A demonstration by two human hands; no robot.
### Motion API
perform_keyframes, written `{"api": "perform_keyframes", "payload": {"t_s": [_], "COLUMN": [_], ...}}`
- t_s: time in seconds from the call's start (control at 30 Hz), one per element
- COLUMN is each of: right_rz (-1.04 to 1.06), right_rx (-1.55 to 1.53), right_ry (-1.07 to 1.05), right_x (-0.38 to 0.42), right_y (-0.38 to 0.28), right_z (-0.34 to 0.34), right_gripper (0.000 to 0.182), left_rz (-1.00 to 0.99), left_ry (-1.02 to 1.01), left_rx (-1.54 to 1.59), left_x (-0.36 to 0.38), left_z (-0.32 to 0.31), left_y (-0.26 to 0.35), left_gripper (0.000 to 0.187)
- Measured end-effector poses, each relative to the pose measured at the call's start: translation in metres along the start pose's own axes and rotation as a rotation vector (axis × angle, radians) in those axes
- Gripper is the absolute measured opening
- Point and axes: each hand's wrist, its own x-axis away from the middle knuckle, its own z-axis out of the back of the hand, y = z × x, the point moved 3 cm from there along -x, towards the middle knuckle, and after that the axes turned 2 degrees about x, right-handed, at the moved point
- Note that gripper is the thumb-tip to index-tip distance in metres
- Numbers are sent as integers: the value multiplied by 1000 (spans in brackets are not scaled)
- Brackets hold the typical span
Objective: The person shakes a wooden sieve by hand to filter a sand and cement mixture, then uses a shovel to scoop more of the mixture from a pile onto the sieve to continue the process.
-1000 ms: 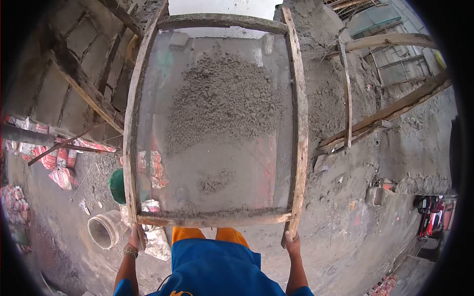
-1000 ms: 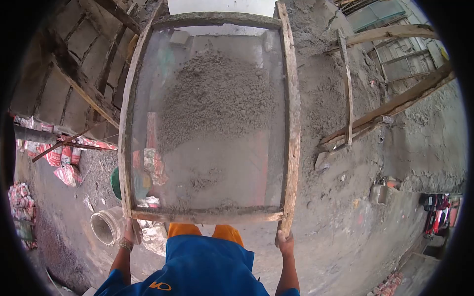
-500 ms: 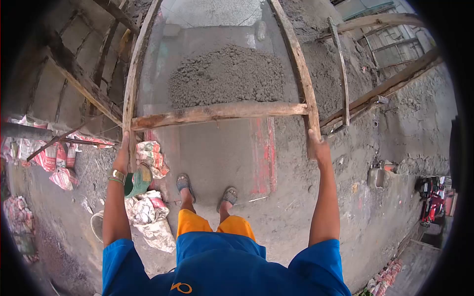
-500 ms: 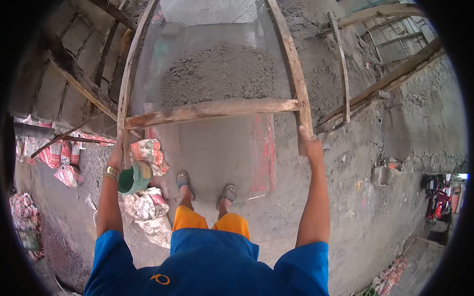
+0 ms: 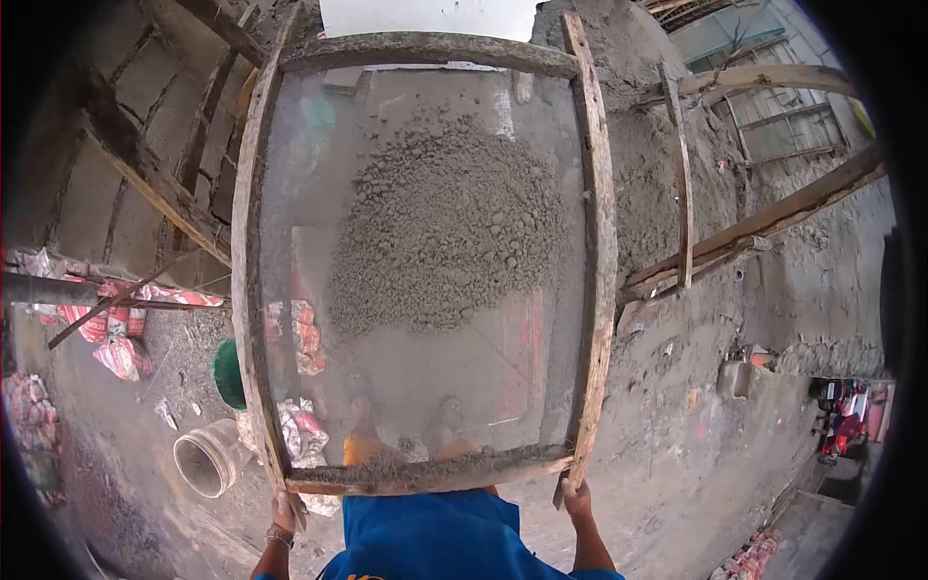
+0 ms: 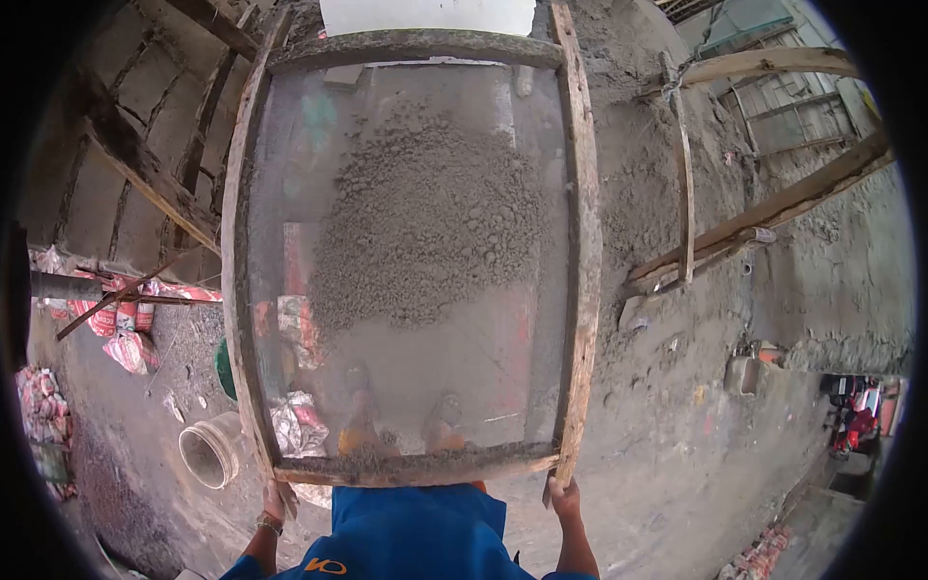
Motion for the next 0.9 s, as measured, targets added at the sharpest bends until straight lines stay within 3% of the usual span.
{"api": "perform_keyframes", "payload": {"t_s": [0.1,0.2,0.23,0.27,0.3,0.33,0.37,0.4,0.47,0.57,0.63,0.67,0.73,0.77,0.8,0.83,0.87,0.9], "right_rz": [45,109,72,71,42,-43,70,191,236,153,276,202,169,241,180,82,136,60], "right_rx": [-65,73,167,247,309,435,390,342,398,370,428,485,282,176,241,118,20,-25], "right_ry": [-6,17,98,158,245,244,310,363,332,232,315,312,218,223,181,119,70,-29], "right_x": [2,-93,-133,-176,-163,-206,-196,-195,-155,-112,-87,-80,-59,-38,-30,-14,-20,2], "right_y": [14,0,-27,-61,-169,-186,-250,-292,-396,-429,-378,-334,-222,-187,-131,-98,-24,-42], "right_z": [-8,-30,-37,-40,-51,-35,-28,-11,12,23,16,11,-2,-11,-8,-10,-5,-7], "right_gripper": [35,47,47,58,74,86,87,90,87,81,75,71,70,56,54,49,47,44], "left_rz": [-40,-36,-25,-76,-42,-35,-7,-19,-32,-111,21,32,-24,66,68,83,90,26], "left_ry": [45,36,61,37,63,25,63,-17,-114,-94,-54,-37,-21,-8,-46,-56,-27,-43], "left_rx": [53,28,18,-46,1,-69,-147,-92,-112,-198,-200,-197,-219,-145,-54,-42,-23,-24], "left_x": [6,-79,-110,-154,-186,-173,-201,-179,-153,-125,-110,-104,-89,-82,-71,-61,-45,-28], "left_z": [-1,-34,-66,-85,-98,-130,-124,-142,-148,-136,-114,-100,-72,-56,-42,-23,-12,-1], "left_y": [-25,1,51,89,129,213,245,308,394,429,384,346,255,199,148,97,58,25], "left_gripper": [78,69,65,64,63,64,64,64,66,64,64,65,69,68,67,65,66,68]}}
